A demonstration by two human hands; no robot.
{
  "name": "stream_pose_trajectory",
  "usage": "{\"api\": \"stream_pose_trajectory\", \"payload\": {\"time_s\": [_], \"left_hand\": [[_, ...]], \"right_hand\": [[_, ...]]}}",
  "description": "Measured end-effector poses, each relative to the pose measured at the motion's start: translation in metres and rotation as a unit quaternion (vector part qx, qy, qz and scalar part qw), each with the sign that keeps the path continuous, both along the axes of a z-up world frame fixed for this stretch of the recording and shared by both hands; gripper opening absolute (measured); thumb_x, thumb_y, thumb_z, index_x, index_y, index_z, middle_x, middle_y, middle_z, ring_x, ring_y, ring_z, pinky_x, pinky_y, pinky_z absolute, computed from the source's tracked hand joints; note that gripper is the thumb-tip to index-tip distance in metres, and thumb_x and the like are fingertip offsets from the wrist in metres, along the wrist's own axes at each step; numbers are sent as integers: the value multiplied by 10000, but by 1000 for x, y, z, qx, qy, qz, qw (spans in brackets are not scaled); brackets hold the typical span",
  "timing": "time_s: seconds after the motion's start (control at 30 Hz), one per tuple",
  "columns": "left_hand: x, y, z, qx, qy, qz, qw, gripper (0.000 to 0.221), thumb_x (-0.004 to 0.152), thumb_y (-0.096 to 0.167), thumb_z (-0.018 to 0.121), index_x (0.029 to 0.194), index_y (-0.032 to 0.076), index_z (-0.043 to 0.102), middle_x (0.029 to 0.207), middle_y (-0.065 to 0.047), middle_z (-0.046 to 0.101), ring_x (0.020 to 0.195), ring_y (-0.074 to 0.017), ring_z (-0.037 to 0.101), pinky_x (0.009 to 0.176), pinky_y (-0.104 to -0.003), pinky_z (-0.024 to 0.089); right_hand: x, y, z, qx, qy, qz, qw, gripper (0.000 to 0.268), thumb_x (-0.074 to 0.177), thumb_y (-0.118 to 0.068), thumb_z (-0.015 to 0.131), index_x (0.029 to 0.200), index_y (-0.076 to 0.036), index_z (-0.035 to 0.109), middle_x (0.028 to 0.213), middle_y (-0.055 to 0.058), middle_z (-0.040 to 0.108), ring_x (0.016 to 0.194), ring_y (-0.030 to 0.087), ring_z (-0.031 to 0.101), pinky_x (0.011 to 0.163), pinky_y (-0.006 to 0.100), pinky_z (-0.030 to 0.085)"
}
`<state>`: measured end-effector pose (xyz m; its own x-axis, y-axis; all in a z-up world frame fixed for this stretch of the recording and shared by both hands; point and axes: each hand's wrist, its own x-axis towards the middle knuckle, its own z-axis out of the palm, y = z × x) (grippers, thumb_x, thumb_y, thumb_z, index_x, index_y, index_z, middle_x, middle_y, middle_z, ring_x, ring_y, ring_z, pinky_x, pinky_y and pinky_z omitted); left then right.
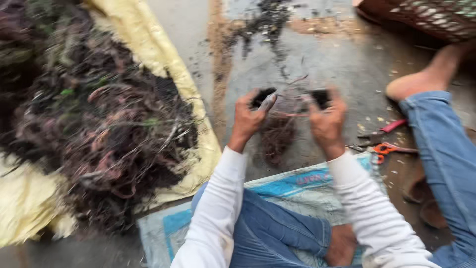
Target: The person sits on the floor and strips insulation from tangled copper wires using scissors and pliers. They pull apart the wire bundles, cut the insulation, and separate the copper strands, placing the processed wires into a pile.
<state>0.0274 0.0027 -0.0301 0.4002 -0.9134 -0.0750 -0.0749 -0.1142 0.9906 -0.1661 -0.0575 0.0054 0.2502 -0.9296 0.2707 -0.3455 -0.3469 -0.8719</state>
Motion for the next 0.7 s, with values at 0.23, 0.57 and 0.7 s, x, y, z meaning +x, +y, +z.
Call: {"api": "stream_pose_trajectory", "payload": {"time_s": [0.23, 0.57, 0.7], "left_hand": [[-8, -2, -15, -36, 291, -42, 955, 414, 905, 189, 799, 1231, -42, 692, 1080, -68, 746, 953, -122, 673, 848, -287, 560], [2, 5, -3, -33, 143, -80, 986, 390, 913, 187, 805, 1229, -29, 729, 1085, -80, 778, 1002, -128, 714, 909, -265, 575], [4, 9, 1, -39, 161, -134, 977, 438, 880, 171, 822, 1259, -5, 693, 1086, -61, 764, 1001, -120, 695, 913, -261, 569]], "right_hand": [[23, 23, -12, 210, -47, 87, 973, 155, 933, -47, 736, 1064, -17, 659, 991, 37, 736, 906, 91, 677, 848, 261, 566], [24, 4, 55, -36, 140, 57, 988, 197, 958, -57, 724, 1151, -22, 711, 1088, 162, 711, 971, 267, 684, 819, 352, 593], [35, -23, 81, -188, 165, 173, 953, 365, 829, -20, 718, 1184, 60, 689, 1122, 219, 695, 973, 350, 665, 821, 405, 562]]}}
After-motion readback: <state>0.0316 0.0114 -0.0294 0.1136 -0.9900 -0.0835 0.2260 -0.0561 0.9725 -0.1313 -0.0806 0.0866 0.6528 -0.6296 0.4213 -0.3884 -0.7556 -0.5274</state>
